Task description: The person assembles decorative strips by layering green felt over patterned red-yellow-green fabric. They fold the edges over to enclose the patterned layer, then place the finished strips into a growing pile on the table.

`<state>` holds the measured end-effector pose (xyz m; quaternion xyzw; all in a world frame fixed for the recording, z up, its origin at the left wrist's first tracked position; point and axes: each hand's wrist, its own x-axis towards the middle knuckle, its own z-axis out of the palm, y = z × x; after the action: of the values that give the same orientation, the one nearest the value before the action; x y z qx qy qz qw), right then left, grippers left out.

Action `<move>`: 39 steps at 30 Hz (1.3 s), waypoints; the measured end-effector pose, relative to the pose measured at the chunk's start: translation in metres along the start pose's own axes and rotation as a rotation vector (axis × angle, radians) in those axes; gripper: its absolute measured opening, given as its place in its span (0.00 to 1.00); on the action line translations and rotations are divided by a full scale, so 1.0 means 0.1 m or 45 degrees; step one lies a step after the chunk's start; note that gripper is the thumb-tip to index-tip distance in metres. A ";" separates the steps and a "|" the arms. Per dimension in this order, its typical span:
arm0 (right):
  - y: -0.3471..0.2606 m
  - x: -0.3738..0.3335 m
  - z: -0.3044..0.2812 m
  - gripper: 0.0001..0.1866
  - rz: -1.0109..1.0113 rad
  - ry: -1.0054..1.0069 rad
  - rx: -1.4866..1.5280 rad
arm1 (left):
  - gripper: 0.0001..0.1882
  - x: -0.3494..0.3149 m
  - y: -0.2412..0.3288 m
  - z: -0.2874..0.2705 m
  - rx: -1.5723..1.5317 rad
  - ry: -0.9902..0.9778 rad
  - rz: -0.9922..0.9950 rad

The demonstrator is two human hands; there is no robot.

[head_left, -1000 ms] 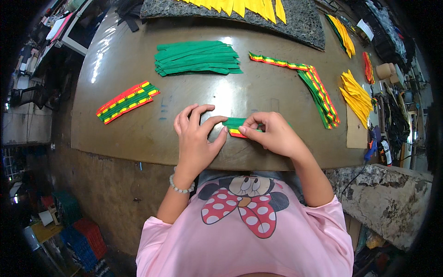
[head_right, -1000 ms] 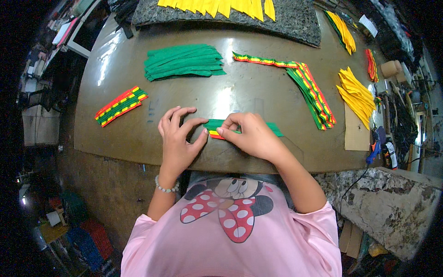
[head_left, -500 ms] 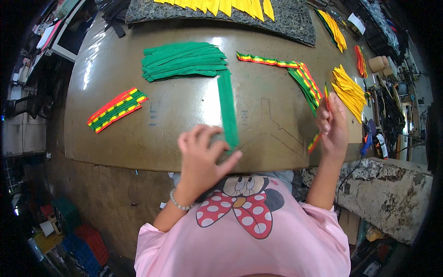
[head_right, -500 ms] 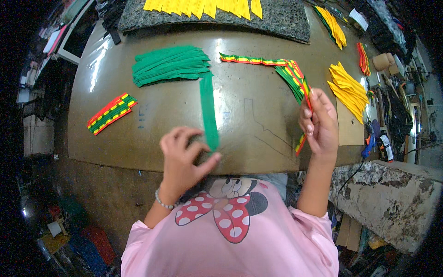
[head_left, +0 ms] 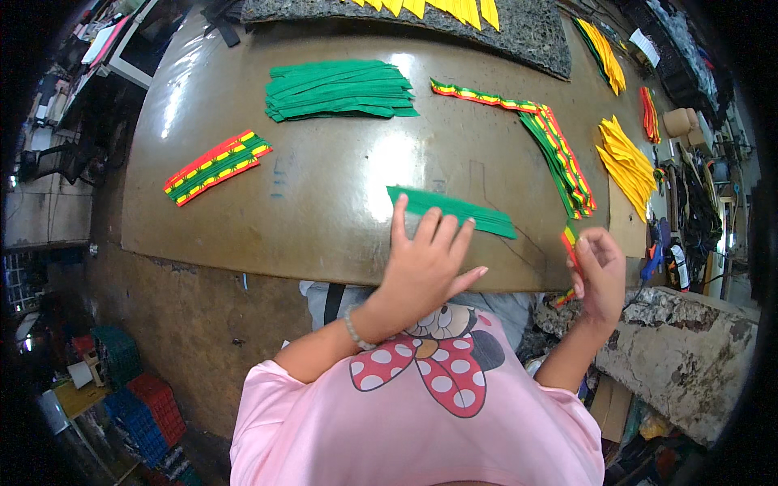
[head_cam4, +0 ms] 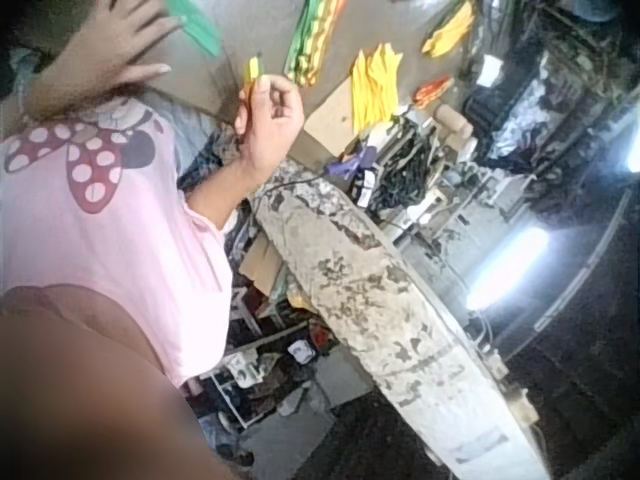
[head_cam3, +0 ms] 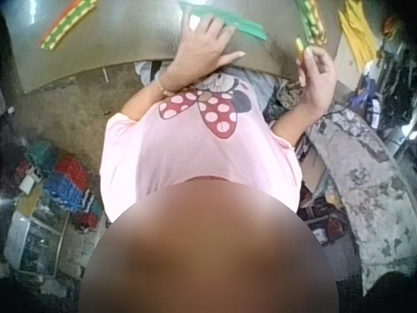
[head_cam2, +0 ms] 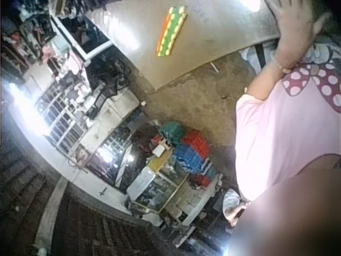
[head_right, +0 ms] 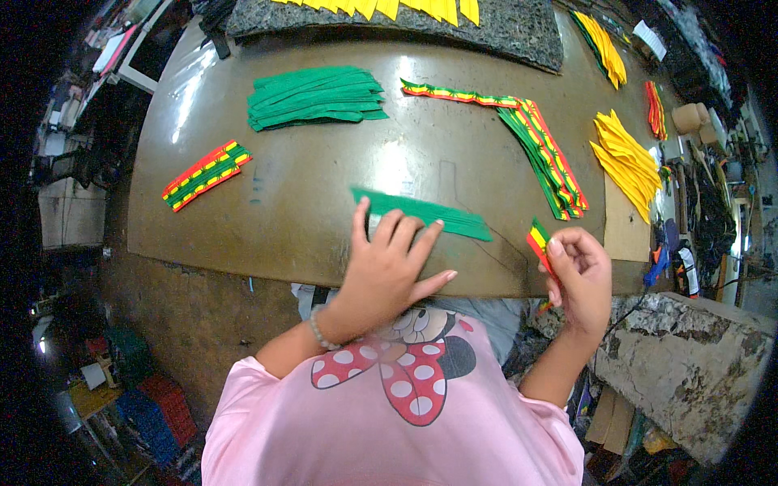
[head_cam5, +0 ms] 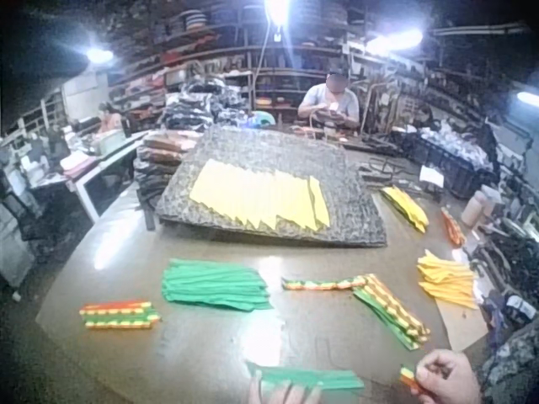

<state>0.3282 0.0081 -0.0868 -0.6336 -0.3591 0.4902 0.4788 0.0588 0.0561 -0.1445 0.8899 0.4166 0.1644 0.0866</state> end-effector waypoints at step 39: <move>-0.05 0.69 1.39 0.12 0.326 -0.845 -0.659 | 0.11 -0.24 -0.59 -0.25 -0.326 0.194 -0.384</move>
<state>0.2123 0.1084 -0.1098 -0.5802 -0.5232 0.6164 0.0983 -0.0074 0.0756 -0.1440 0.7842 0.5260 0.2682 0.1909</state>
